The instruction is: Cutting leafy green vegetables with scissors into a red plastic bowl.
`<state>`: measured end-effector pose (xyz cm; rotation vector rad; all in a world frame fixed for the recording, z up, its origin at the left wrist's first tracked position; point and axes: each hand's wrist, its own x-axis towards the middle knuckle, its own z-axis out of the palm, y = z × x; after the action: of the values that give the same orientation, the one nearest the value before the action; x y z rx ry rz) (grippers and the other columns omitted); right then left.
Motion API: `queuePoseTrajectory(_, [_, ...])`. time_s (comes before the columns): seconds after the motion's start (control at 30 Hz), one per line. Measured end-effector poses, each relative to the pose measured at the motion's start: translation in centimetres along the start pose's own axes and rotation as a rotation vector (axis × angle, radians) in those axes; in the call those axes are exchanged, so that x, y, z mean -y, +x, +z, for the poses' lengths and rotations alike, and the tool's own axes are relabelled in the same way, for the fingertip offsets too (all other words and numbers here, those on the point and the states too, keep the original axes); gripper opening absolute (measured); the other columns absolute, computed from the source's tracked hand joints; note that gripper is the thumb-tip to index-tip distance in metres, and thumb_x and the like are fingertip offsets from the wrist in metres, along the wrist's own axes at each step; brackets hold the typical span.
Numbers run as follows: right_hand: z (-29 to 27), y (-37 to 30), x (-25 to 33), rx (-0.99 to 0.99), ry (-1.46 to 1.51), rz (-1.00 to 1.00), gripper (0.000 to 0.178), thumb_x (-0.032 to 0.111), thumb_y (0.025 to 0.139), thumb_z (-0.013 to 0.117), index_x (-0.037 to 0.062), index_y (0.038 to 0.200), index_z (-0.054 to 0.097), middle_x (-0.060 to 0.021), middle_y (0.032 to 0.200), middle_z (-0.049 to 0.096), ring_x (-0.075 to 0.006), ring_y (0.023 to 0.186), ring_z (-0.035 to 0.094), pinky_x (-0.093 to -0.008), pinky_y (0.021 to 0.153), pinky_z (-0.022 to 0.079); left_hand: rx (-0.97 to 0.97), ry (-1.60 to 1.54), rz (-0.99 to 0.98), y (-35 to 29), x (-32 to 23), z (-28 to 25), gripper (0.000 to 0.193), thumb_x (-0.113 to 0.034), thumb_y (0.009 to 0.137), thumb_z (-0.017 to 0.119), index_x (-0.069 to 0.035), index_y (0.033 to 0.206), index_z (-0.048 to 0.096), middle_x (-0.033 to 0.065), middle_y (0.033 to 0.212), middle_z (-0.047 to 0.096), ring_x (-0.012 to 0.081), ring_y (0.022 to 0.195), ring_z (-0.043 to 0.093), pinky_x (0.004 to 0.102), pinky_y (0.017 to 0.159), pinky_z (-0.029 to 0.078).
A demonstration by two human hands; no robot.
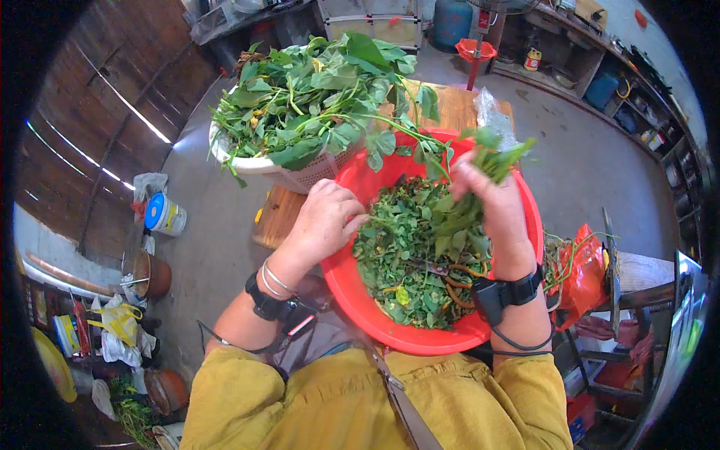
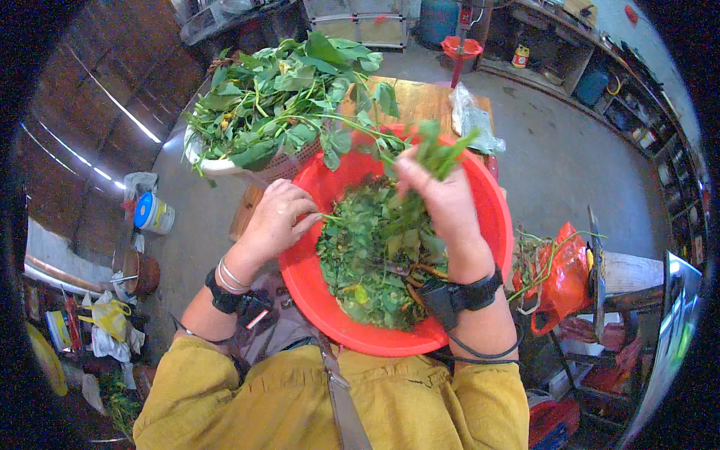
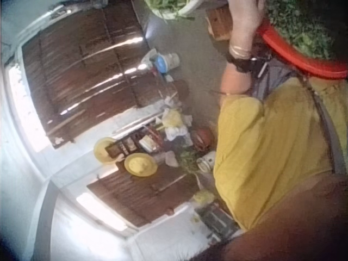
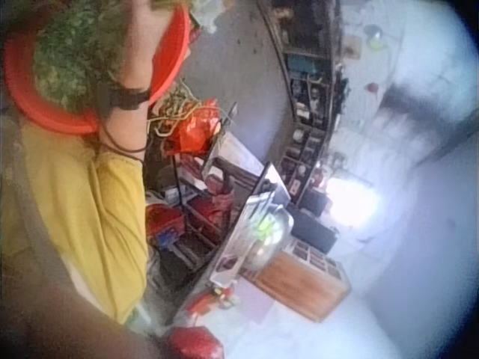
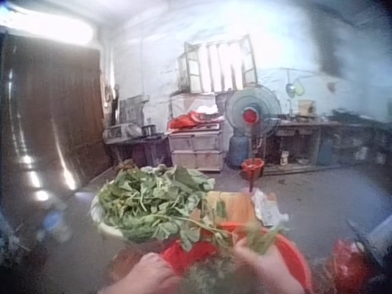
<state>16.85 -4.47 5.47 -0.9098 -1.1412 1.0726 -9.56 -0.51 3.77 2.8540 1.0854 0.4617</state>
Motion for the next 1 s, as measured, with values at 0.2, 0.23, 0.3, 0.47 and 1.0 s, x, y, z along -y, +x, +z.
queuePoseTrajectory(0.2, [3.3,-1.1,-2.9,0.448,-0.077,0.095,0.027,0.019,0.089,0.058,0.0046,0.112,0.058,-0.0018,0.096,0.06,-0.0104,0.088,0.055,-0.0272,0.078,0.046,-0.364,-0.501,-0.128,2.0,-3.7,0.2,0.018,-0.019,0.073,0.071,-0.002,0.071,0.064,0.0099,0.068,0.059,0.0228,0.064,0.058,0.0347,0.06,0.046])
queuePoseTrajectory(0.23, [3.1,-1.1,-2.9,0.463,-0.055,0.214,0.029,0.019,0.088,0.059,0.0046,0.114,0.056,-0.002,0.096,0.06,-0.0102,0.088,0.054,-0.0274,0.078,0.046,-0.334,-0.635,-0.224,2.0,-3.9,0.3,0.019,-0.019,0.075,0.071,-0.002,0.077,0.064,0.0064,0.07,0.059,0.0189,0.066,0.058,0.0337,0.061,0.046])
queuePoseTrajectory(0.3, [2.9,-1.0,-2.3,0.485,-0.032,0.327,0.032,0.018,0.087,0.06,0.0045,0.115,0.055,-0.0021,0.096,0.06,-0.01,0.089,0.054,-0.0275,0.079,0.046,-0.309,-0.762,-0.32,2.0,-4.2,0.7,0.02,-0.019,0.076,0.071,-0.002,0.084,0.065,0.0028,0.071,0.059,0.0151,0.067,0.058,0.0327,0.063,0.046])
queuePoseTrajectory(0.47, [4.3,-1.5,-2.1,0.391,-0.057,0.184,0.051,0.013,0.08,0.067,0.0039,0.125,0.045,-0.006,0.112,0.057,-0.0141,0.099,0.055,-0.03,0.085,0.046,-0.311,-1.414,-0.228,1.6,-4.2,4.2,0.073,-0.034,0.079,0.071,-0.001,0.132,0.034,0.0069,0.122,0.049,0.0174,0.111,0.049,0.0321,0.097,0.037])
queuePoseTrajectory(1.0, [5.6,-2.1,-3.3,0.383,-0.34,-0.039,0.098,0.015,0.067,0.073,0.0046,0.143,0.012,-0.0184,0.129,0.045,-0.0253,0.118,0.045,-0.0356,0.101,0.033,-0.47,-1.397,-0.444,1.7,-6.4,3.8,0.032,-0.023,0.095,0.048,0.001,0.116,0.051,0.0109,0.107,0.059,0.0173,0.099,0.056,0.0294,0.089,0.042])
